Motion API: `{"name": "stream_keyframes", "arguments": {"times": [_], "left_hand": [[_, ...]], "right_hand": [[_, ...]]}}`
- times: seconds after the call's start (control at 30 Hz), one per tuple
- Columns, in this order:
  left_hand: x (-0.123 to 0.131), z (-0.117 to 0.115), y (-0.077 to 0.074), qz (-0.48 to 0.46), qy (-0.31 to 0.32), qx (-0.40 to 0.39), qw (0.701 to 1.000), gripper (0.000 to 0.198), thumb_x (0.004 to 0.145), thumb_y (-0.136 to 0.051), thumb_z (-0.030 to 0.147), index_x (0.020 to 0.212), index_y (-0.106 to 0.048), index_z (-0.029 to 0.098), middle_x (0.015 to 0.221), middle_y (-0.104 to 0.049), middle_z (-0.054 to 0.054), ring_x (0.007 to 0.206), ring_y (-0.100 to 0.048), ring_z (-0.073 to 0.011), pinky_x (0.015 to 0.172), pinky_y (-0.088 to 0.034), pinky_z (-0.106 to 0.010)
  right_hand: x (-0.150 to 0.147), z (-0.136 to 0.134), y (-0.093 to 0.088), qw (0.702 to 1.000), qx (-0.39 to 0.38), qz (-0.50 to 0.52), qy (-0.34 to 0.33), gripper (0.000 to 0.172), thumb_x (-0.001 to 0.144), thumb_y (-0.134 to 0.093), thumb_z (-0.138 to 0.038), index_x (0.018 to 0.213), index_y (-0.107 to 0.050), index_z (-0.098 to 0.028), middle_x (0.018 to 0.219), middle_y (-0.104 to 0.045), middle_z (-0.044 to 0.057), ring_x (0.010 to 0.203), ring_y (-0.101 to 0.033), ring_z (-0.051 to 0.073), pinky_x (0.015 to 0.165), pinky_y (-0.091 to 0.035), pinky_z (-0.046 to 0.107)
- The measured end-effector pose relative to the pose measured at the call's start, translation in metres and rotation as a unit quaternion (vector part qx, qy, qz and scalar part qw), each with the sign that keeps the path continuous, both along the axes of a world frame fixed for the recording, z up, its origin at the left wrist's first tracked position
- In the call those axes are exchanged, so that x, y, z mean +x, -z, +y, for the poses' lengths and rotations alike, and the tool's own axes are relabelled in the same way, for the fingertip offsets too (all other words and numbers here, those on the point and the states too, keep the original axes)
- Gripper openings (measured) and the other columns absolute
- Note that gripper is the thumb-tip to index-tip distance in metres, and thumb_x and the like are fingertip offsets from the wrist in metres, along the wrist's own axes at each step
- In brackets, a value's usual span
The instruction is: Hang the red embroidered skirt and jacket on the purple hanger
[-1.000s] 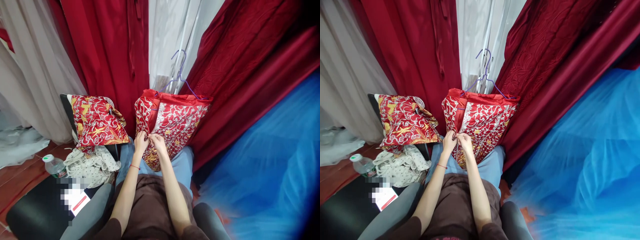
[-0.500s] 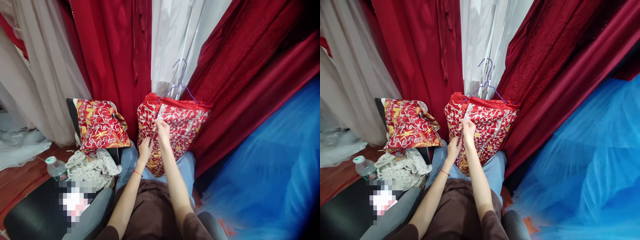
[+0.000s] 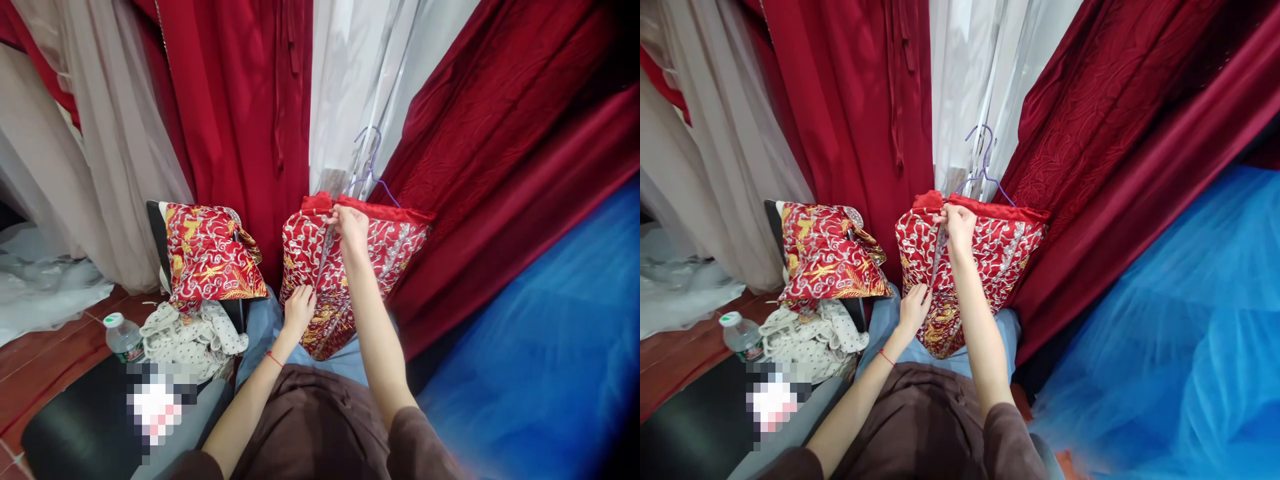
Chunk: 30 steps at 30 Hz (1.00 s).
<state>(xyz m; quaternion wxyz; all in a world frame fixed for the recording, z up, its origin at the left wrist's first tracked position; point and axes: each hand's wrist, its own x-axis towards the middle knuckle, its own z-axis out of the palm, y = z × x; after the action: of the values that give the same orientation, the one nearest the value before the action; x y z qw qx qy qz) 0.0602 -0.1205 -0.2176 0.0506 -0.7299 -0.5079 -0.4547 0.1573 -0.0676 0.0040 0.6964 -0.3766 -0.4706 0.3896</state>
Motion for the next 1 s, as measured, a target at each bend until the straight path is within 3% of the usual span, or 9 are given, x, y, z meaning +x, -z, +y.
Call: {"name": "stream_keyframes", "arguments": {"times": [0.1, 0.17, 0.27, 0.4, 0.53, 0.63, 0.77, 0.87, 1.0], "left_hand": [[-0.007, -0.002, -0.013, 0.021, 0.009, -0.017, 1.000, 0.015, 0.097, -0.053, 0.021, 0.083, -0.059, 0.021, 0.081, -0.066, -0.003, 0.081, -0.062, -0.0184, 0.066, -0.044, -0.028], [-0.015, 0.000, -0.035, 0.030, 0.036, -0.018, 0.999, 0.019, 0.096, -0.057, 0.028, 0.078, -0.057, 0.022, 0.075, -0.063, -0.001, 0.074, -0.060, -0.0178, 0.064, -0.043, -0.028], [-0.027, 0.008, -0.092, -0.025, 0.062, 0.065, 0.996, 0.023, 0.096, -0.057, 0.038, 0.080, -0.057, 0.022, 0.081, -0.064, -0.002, 0.078, -0.060, -0.0175, 0.075, -0.046, -0.030], [-0.027, 0.032, -0.184, -0.080, -0.003, 0.174, 0.981, 0.025, 0.097, -0.052, 0.042, 0.099, -0.063, 0.020, 0.112, -0.067, -0.012, 0.110, -0.058, -0.0258, 0.098, -0.042, -0.039], [-0.012, 0.061, -0.233, -0.007, -0.022, 0.104, 0.994, 0.045, 0.094, -0.053, 0.057, 0.083, -0.069, 0.017, 0.104, -0.068, -0.015, 0.114, -0.056, -0.0331, 0.106, -0.033, -0.051], [-0.001, 0.067, -0.235, 0.033, 0.021, 0.045, 0.998, 0.045, 0.089, -0.061, 0.059, 0.071, -0.070, 0.018, 0.103, -0.070, -0.014, 0.114, -0.056, -0.0334, 0.107, -0.031, -0.055], [0.008, 0.052, -0.214, -0.064, 0.079, 0.076, 0.992, 0.027, 0.092, -0.064, 0.044, 0.078, -0.072, 0.022, 0.114, -0.070, -0.006, 0.119, -0.056, -0.0261, 0.109, -0.033, -0.049], [0.011, 0.033, -0.183, -0.159, 0.106, 0.133, 0.972, 0.022, 0.095, -0.060, 0.039, 0.086, -0.071, 0.023, 0.118, -0.068, -0.005, 0.121, -0.057, -0.0240, 0.111, -0.035, -0.047], [0.010, 0.011, -0.119, -0.250, 0.103, 0.135, 0.953, 0.025, 0.097, -0.055, 0.043, 0.094, -0.069, 0.023, 0.120, -0.064, -0.009, 0.121, -0.056, -0.0236, 0.109, -0.041, -0.044]], "right_hand": [[0.012, -0.009, -0.006, 1.000, 0.015, -0.019, -0.008, 0.024, 0.082, -0.069, -0.028, 0.066, -0.057, -0.016, 0.055, -0.056, -0.005, 0.042, -0.057, 0.006, 0.039, -0.030, 0.015], [0.018, -0.014, 0.000, 0.998, 0.032, -0.055, -0.027, 0.025, 0.082, -0.071, -0.030, 0.066, -0.057, -0.017, 0.055, -0.057, -0.005, 0.040, -0.055, 0.006, 0.040, -0.034, 0.017], [0.020, -0.017, 0.014, 0.994, 0.034, -0.091, -0.051, 0.025, 0.081, -0.072, -0.032, 0.067, -0.056, -0.018, 0.053, -0.057, -0.005, 0.036, -0.051, 0.007, 0.041, -0.038, 0.019], [0.016, -0.013, 0.031, 0.991, 0.037, -0.109, -0.062, 0.027, 0.081, -0.071, -0.038, 0.070, -0.054, -0.020, 0.051, -0.057, -0.006, 0.035, -0.049, 0.007, 0.040, -0.038, 0.020], [0.015, -0.016, 0.038, 0.987, 0.058, -0.139, -0.058, 0.024, 0.084, -0.066, -0.038, 0.073, -0.052, -0.021, 0.053, -0.058, -0.006, 0.035, -0.050, 0.008, 0.040, -0.037, 0.020], [0.019, -0.021, 0.041, 0.985, 0.062, -0.154, -0.048, 0.024, 0.084, -0.064, -0.037, 0.072, -0.049, -0.022, 0.051, -0.057, -0.007, 0.034, -0.051, 0.009, 0.040, -0.036, 0.021], [0.020, -0.023, 0.050, 0.986, 0.068, -0.139, -0.061, 0.029, 0.084, -0.065, -0.045, 0.074, -0.049, -0.022, 0.050, -0.055, -0.008, 0.035, -0.049, 0.008, 0.041, -0.037, 0.021], [0.014, -0.023, 0.062, 0.994, 0.049, -0.060, -0.080, 0.034, 0.083, -0.064, -0.053, 0.077, -0.052, -0.022, 0.054, -0.055, -0.007, 0.039, -0.049, 0.007, 0.043, -0.039, 0.020], [0.001, -0.025, 0.079, 0.989, -0.002, 0.041, -0.146, 0.044, 0.084, -0.057, -0.064, 0.082, -0.063, -0.020, 0.073, -0.069, 0.000, 0.060, -0.063, 0.011, 0.055, -0.049, 0.021]]}}
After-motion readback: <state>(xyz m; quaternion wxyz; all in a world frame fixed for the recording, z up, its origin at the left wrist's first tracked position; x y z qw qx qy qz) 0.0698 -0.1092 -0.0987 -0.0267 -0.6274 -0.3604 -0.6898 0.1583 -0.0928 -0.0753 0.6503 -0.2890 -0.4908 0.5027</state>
